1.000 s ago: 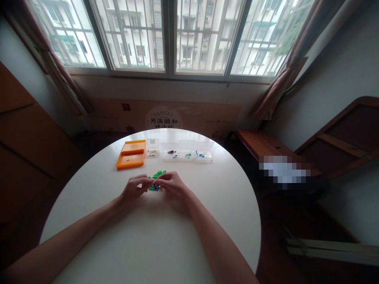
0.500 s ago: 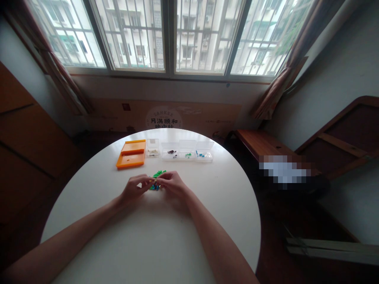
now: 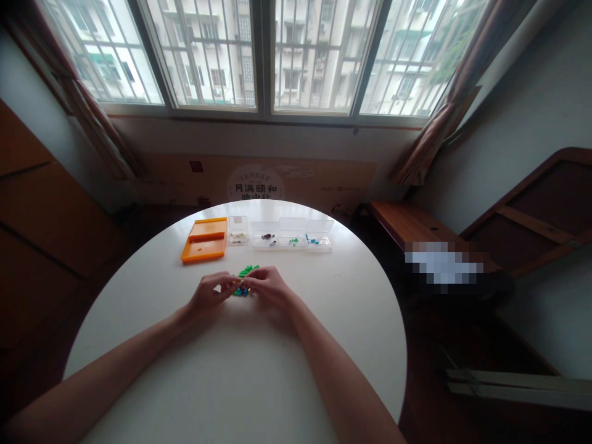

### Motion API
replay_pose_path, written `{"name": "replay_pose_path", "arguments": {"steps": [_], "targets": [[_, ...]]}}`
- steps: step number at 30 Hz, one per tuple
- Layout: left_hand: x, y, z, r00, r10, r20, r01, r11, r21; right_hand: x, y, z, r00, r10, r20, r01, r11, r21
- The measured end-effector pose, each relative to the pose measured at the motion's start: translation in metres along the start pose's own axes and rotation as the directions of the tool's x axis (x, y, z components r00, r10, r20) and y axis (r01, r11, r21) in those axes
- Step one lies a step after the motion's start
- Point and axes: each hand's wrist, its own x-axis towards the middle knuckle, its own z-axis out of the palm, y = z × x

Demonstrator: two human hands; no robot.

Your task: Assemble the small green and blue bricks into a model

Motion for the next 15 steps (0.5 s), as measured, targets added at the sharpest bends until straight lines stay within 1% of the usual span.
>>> {"name": "replay_pose_path", "arguments": {"steps": [7, 15], "targets": [[-0.0007, 0.0007, 0.0003, 1.0, -0.023, 0.003, 0.023, 1.0, 0.008, -0.0006, -0.002, 0.0005, 1.0, 0.001, -0.006, -0.001, 1.0, -0.012], [-0.0001, -0.0008, 0.0003, 1.0, -0.022, 0.015, 0.022, 1.0, 0.013, -0.0011, -0.0043, 0.0014, 1.0, 0.007, -0.002, -0.007, 1.0, -0.007]]}}
